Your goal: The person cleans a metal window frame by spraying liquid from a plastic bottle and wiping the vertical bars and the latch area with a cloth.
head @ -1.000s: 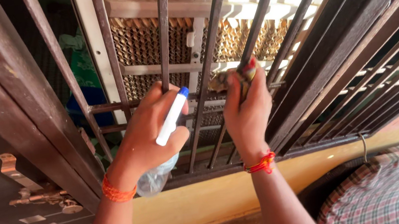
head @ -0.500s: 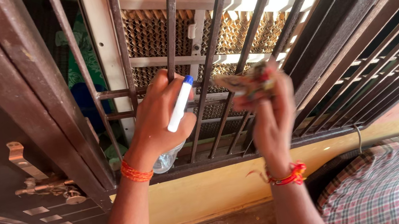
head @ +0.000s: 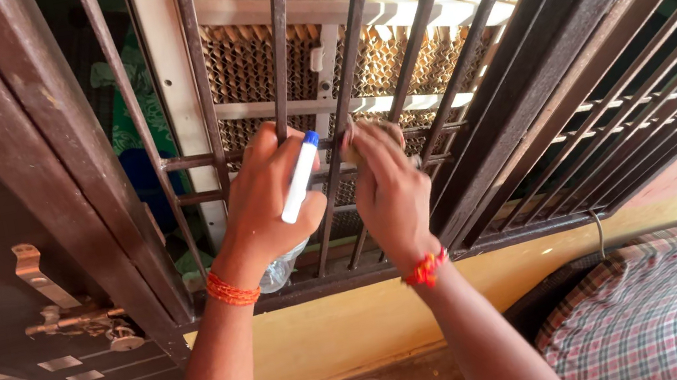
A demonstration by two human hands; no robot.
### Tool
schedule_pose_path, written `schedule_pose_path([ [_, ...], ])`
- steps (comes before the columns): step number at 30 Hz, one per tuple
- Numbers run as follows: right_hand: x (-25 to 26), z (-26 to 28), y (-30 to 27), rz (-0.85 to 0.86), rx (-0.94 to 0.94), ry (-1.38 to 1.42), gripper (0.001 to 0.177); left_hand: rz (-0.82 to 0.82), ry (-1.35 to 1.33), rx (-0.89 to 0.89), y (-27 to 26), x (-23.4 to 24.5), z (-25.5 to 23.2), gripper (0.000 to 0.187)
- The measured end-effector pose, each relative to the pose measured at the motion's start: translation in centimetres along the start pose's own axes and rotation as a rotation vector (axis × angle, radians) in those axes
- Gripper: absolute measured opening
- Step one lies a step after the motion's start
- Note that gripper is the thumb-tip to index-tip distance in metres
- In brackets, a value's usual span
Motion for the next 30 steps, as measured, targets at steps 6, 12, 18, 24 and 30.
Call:
schedule_pose_path([
  [6,-1.0,-1.1,-5.6,0.086,-0.165,0.149,0.036,-0.037,0.004,-0.020,-0.2,0.1,-0.1,0.026],
  [12,-3.3,-2.6,-3.7,0.249,-0.301,0.080,0.041,-0.057,-0.034,-0.031,-0.1,0.3,-0.4,0.026],
  [18,-2.3,-2.5,-3.7,0.229,-0.133,0.077,0.042,0.024,-0.026,0.041,-0.2,-0.2,0.4,0.026],
  [24,-0.9,-1.6,-6.8,0.165,-0.165,0.102,0.050,-0.036,-0.063,-0.077,-0.3,0.5,-0.7,0.026],
  [30,5.2,-2.1,-3.6,-0.139,-0.190,0.369,0.027,-0.005,-0.076,-0.022,-0.2,0.2,-0.1,0.027],
])
Point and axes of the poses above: each hand's wrist, its own y-axis towards the middle knuckle, its own x-axis out of the back of the hand, z = x × y, the point moved 10 cm from there along y, towards the middle knuckle, and after that the axes turned 11 degrees about y, right-handed, at the moved point
